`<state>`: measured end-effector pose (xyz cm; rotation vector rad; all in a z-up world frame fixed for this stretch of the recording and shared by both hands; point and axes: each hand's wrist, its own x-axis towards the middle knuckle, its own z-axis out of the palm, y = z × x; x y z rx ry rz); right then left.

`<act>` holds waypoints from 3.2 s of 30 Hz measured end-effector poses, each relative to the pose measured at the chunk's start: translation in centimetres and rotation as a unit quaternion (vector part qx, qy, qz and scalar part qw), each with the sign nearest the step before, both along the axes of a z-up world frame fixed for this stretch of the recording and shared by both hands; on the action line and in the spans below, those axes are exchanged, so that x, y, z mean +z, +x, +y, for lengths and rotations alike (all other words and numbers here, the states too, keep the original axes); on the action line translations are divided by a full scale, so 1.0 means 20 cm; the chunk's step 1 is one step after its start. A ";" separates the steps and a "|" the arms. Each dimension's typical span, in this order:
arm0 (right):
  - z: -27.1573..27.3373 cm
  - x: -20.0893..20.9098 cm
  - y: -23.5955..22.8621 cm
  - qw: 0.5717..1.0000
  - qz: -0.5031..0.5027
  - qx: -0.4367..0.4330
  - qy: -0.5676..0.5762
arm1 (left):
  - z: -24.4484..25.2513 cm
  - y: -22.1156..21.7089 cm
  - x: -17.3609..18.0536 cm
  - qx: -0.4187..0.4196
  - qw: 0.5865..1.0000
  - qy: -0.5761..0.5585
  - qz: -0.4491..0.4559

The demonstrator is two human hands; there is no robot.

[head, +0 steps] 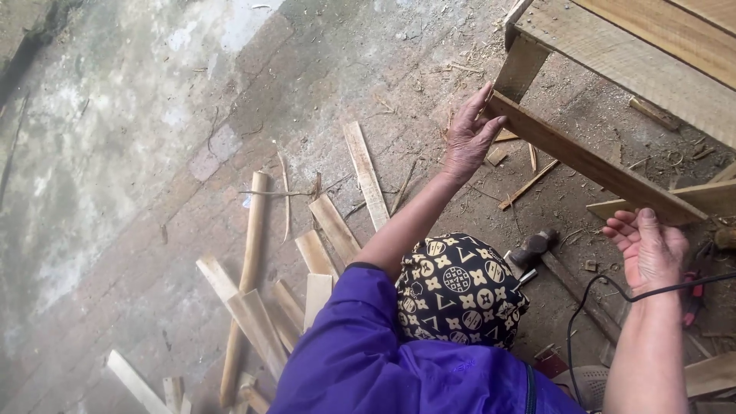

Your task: The person sits on the ground and shaves wooden slats with a curved billhook knife, then fits the slats onto the frame of a wooden stool and hammers nails to attach them, working around the stool's sides.

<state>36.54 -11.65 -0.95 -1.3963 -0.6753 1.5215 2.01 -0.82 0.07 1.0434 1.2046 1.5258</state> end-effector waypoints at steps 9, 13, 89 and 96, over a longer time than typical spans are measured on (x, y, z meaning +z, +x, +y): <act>0.00 0.00 -0.02 0.999 -0.025 -0.015 0.023 | 0.02 -0.02 -0.04 -0.021 0.996 0.012 0.084; -0.01 0.03 -0.04 0.998 -0.062 -0.023 0.024 | 0.07 -0.04 -0.11 -0.029 0.991 0.003 0.131; 0.14 0.07 0.47 0.896 -0.358 0.210 0.158 | 0.15 -0.07 -0.22 -0.078 0.997 0.011 -0.003; 0.19 0.20 0.38 0.810 -0.504 0.228 0.195 | 0.15 -0.07 -0.13 -0.071 0.997 0.009 0.006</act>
